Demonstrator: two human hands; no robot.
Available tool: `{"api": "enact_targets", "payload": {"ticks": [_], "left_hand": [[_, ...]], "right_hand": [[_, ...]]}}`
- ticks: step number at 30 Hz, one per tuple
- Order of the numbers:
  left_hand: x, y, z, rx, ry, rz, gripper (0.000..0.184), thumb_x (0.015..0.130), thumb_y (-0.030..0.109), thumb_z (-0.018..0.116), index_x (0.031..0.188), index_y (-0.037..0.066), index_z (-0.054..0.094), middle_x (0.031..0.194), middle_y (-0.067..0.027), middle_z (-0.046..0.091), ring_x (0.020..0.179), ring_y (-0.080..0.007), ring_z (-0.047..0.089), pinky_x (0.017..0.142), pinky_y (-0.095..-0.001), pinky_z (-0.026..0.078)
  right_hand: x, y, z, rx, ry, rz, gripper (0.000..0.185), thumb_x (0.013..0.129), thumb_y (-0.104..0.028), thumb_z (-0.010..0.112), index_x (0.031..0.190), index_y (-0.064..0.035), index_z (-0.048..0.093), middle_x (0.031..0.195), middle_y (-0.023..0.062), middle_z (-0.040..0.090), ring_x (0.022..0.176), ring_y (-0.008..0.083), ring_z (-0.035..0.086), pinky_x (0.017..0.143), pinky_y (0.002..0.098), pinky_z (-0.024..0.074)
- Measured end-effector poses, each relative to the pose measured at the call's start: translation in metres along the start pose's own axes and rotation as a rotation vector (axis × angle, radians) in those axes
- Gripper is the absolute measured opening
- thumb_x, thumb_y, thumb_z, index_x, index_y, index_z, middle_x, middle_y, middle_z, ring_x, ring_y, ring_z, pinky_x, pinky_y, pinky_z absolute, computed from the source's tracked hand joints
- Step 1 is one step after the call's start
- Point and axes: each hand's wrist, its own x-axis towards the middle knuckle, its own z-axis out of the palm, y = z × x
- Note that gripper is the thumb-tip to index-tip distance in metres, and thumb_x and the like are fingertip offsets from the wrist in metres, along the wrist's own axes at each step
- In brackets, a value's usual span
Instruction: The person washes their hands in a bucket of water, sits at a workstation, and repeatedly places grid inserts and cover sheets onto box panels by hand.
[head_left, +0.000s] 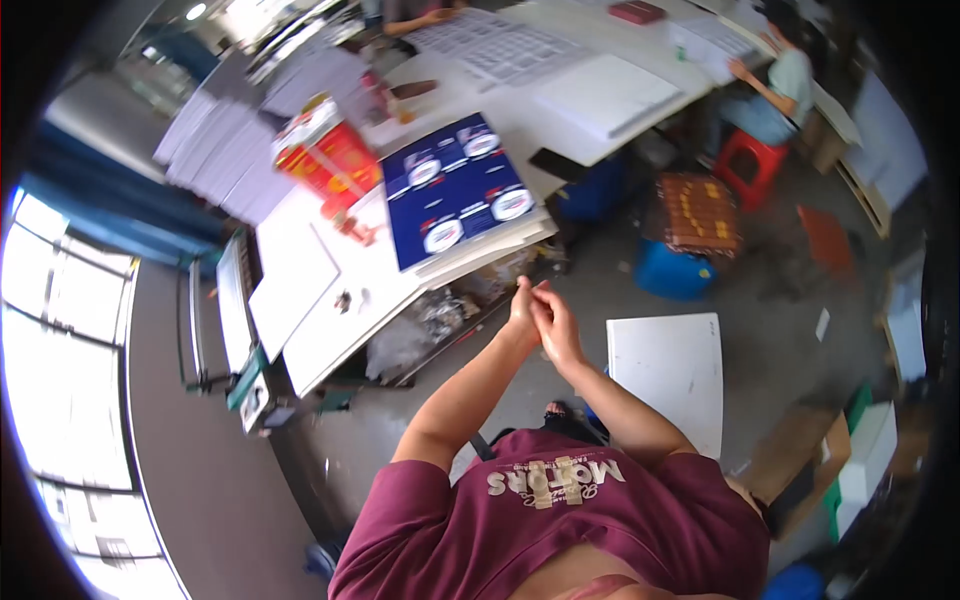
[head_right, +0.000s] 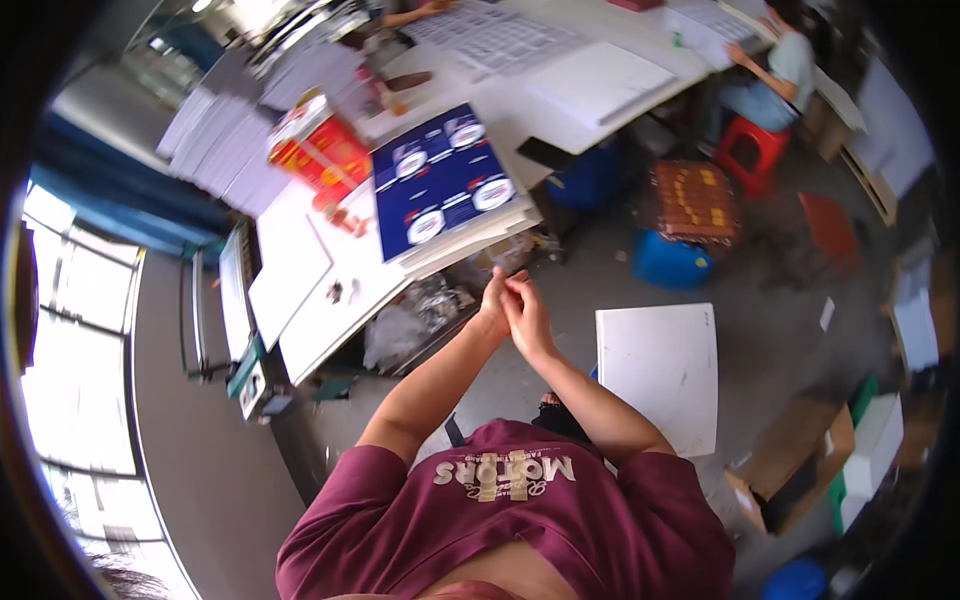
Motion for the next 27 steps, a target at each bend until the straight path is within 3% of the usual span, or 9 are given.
{"api": "enact_targets", "payload": {"ticks": [2, 4, 6, 8, 10, 14, 18, 23, 27], "left_hand": [[0.043, -0.017, 0.027, 0.064, -0.111, -0.033, 0.066, 0.100, 0.062, 0.035, 0.124, 0.006, 0.057, 0.113, -0.0104, 0.063, 0.108, -0.0293, 0.058, 0.100, -0.0459, 0.045], [0.059, -0.006, 0.074, 0.204, -0.107, -0.004, 0.072, 0.099, 0.064, 0.031, 0.134, 0.005, 0.053, 0.125, -0.0129, 0.060, 0.114, -0.0305, 0.056, 0.100, -0.0488, 0.044], [0.047, 0.022, 0.130, 0.390, -0.125, -0.049, 0.079, 0.098, 0.067, 0.025, 0.149, 0.008, 0.036, 0.149, -0.0163, 0.041, 0.133, -0.0336, 0.043, 0.109, -0.0516, 0.036], [0.120, 0.032, 0.145, 0.409, -0.282, -0.138, 0.087, 0.094, 0.074, 0.018, 0.157, 0.014, 0.013, 0.164, -0.0158, 0.006, 0.151, -0.0331, 0.009, 0.120, -0.0523, 0.016], [0.163, 0.035, 0.160, 0.554, -0.352, -0.203, 0.088, 0.093, 0.075, 0.019, 0.155, 0.012, 0.022, 0.161, -0.0176, 0.018, 0.148, -0.0351, 0.021, 0.117, -0.0535, 0.022], [0.213, 0.039, 0.179, 0.531, -0.241, -0.231, 0.080, 0.097, 0.069, 0.024, 0.147, 0.009, 0.039, 0.144, -0.0183, 0.046, 0.128, -0.0383, 0.047, 0.103, -0.0576, 0.040], [0.186, 0.063, 0.229, 0.557, -0.219, -0.225, 0.079, 0.098, 0.067, 0.024, 0.146, 0.007, 0.040, 0.143, -0.0196, 0.048, 0.129, -0.0397, 0.046, 0.106, -0.0579, 0.037], [0.238, 0.071, 0.263, 0.515, -0.309, -0.285, 0.080, 0.100, 0.064, 0.021, 0.144, 0.001, 0.040, 0.145, -0.0208, 0.046, 0.133, -0.0392, 0.044, 0.112, -0.0538, 0.033], [0.243, 0.099, 0.273, 0.394, -0.257, -0.330, 0.077, 0.101, 0.062, 0.024, 0.142, -0.001, 0.042, 0.140, -0.0217, 0.050, 0.129, -0.0396, 0.047, 0.110, -0.0523, 0.036]], "right_hand": [[0.037, 0.011, -0.020, 0.035, 0.087, 0.058, 0.020, 0.095, -0.014, 0.058, 0.109, -0.0015, 0.065, 0.104, 0.0167, 0.067, 0.097, 0.0299, 0.065, 0.087, 0.0379, 0.0495], [0.065, 0.022, -0.031, 0.016, 0.198, 0.056, 0.016, 0.092, -0.010, 0.063, 0.105, -0.0014, 0.065, 0.100, 0.0152, 0.067, 0.093, 0.0299, 0.065, 0.084, 0.0374, 0.0508], [0.081, 0.005, -0.043, -0.024, 0.257, -0.043, 0.013, 0.089, -0.008, 0.067, 0.101, -0.0013, 0.065, 0.097, 0.0139, 0.066, 0.091, 0.0283, 0.066, 0.082, 0.0371, 0.0514], [0.109, 0.000, -0.051, -0.044, 0.287, -0.087, 0.013, 0.087, -0.005, 0.069, 0.098, -0.0010, 0.065, 0.095, 0.0125, 0.066, 0.090, 0.0239, 0.065, 0.080, 0.0346, 0.0517], [0.136, 0.006, -0.056, -0.034, 0.304, -0.050, 0.013, 0.087, -0.004, 0.071, 0.097, -0.0006, 0.065, 0.095, 0.0108, 0.066, 0.090, 0.0165, 0.064, 0.078, 0.0299, 0.0515], [0.189, 0.053, -0.046, 0.031, 0.413, -0.131, 0.025, 0.087, -0.011, 0.072, 0.108, -0.0002, 0.063, 0.098, 0.0108, 0.066, 0.089, 0.0203, 0.067, 0.080, 0.0310, 0.0525], [0.221, 0.032, -0.060, -0.050, 0.320, -0.031, 0.025, 0.089, -0.012, 0.070, 0.110, 0.0002, 0.063, 0.101, 0.0126, 0.067, 0.089, 0.0213, 0.067, 0.080, 0.0309, 0.0529], [0.269, -0.006, -0.072, -0.366, 0.368, -0.194, 0.016, 0.082, -0.004, 0.074, 0.084, -0.0018, 0.058, 0.081, 0.0109, 0.060, 0.068, 0.0229, 0.061, 0.063, 0.0330, 0.0495], [0.304, -0.001, -0.066, -0.435, 0.247, -0.291, 0.022, 0.081, -0.003, 0.073, 0.097, -0.0033, 0.059, 0.095, 0.0112, 0.061, 0.088, 0.0280, 0.061, 0.075, 0.0363, 0.0503]]}}
